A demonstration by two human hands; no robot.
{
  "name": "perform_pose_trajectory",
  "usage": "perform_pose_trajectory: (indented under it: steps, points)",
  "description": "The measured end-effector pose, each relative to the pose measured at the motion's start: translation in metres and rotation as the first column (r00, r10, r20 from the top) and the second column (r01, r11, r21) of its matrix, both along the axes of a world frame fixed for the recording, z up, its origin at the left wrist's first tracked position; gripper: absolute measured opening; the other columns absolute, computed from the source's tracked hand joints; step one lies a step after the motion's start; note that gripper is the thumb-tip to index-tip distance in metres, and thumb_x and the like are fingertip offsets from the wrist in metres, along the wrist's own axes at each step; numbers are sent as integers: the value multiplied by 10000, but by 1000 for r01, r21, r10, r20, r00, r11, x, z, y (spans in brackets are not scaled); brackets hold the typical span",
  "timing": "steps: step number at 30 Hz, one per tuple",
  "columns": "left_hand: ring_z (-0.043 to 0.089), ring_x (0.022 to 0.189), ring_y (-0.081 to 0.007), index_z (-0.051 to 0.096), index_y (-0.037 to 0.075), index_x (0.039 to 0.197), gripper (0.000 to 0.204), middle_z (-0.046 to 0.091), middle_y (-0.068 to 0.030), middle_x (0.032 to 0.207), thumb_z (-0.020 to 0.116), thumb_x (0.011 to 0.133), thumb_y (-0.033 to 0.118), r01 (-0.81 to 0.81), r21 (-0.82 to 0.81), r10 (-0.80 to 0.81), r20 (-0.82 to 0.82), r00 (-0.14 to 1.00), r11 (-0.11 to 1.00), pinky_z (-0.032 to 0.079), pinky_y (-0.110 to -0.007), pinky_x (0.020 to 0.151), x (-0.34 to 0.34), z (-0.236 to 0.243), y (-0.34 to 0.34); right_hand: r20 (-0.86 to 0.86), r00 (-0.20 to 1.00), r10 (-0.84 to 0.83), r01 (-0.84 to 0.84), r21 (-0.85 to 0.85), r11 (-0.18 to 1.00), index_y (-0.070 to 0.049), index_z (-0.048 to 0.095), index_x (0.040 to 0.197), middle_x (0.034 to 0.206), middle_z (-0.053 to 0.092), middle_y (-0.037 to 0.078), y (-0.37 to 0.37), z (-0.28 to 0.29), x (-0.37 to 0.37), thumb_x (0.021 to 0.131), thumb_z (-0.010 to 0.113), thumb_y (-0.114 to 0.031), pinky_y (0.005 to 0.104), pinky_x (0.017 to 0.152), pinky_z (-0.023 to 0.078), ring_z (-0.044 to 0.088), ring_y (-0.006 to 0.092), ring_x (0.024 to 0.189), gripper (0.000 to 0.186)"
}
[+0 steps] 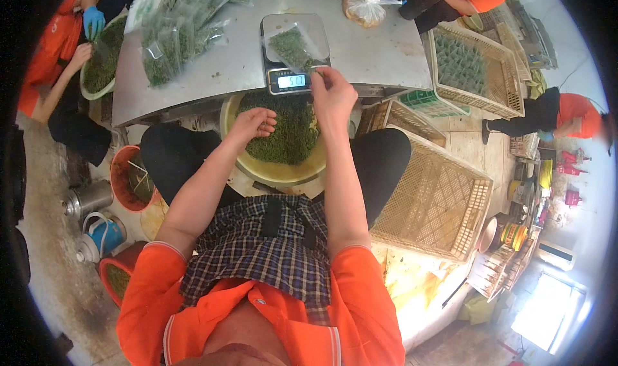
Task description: The person scoops green herbs from a large bowl into small plastic bags placed on a digital scale. They adjust the amount of herbs to reach a target weight, then move the filled bag to a pile on the table. The process is repeated continuously.
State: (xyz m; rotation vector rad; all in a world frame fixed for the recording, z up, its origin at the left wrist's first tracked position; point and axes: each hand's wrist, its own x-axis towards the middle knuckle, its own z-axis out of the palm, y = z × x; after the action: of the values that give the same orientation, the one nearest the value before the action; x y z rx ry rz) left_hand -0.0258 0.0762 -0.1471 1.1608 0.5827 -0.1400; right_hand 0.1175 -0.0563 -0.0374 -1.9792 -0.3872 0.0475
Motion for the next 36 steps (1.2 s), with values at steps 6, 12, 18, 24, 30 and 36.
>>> perform_pose_trajectory:
  steps: [6,12,18,24,30,36]
  points:
    - [633,789,-167,559,10,1117,391,621,-66,903,433,998,360,21,-425,-19,9,1000,905,540,-292,697,-2,24,-11,-120,943,311,-316,-20,949,-39,691,968,767,660,107,-22,-23,-80,824,654,-85,297,596,494,623,163,646,155]
    - [628,760,-138,577,21,1038,236,625,-50,891,536,966,242,46,-300,-26,71,997,953,540,-270,664,-4,13,-12,56,958,280,-259,-244,935,-49,700,925,834,653,134,-23,-38,-88,786,680,-106,367,665,514,643,306,740,152]
    - [628,767,-127,593,21,1021,145,626,-42,881,618,904,103,14,-174,10,138,990,985,526,-242,680,-3,18,-11,-50,974,223,-228,-237,944,-44,698,921,806,652,119,-33,-28,-77,777,700,-123,334,651,507,638,233,708,164]
    - [634,772,-129,601,8,998,131,634,-50,879,618,896,89,19,-19,-16,144,989,1000,529,-249,695,-3,15,-8,85,956,282,-262,-195,945,-43,700,927,802,653,117,-37,-25,-56,758,717,-92,320,636,502,631,228,683,176]
    - [656,799,-136,606,1,992,122,648,-64,903,617,896,76,123,234,-166,175,970,964,535,-246,689,-2,13,-10,454,881,131,-21,-238,971,-70,706,914,828,641,104,-15,-18,-16,780,697,-82,367,738,479,593,272,814,135]
    - [664,825,-148,603,-8,1000,138,661,-84,903,635,880,52,-38,-46,45,164,985,998,553,-259,707,-3,19,-4,263,957,124,-66,-218,974,-70,703,915,847,646,122,-13,-3,-25,792,677,-73,346,672,488,611,253,737,125]
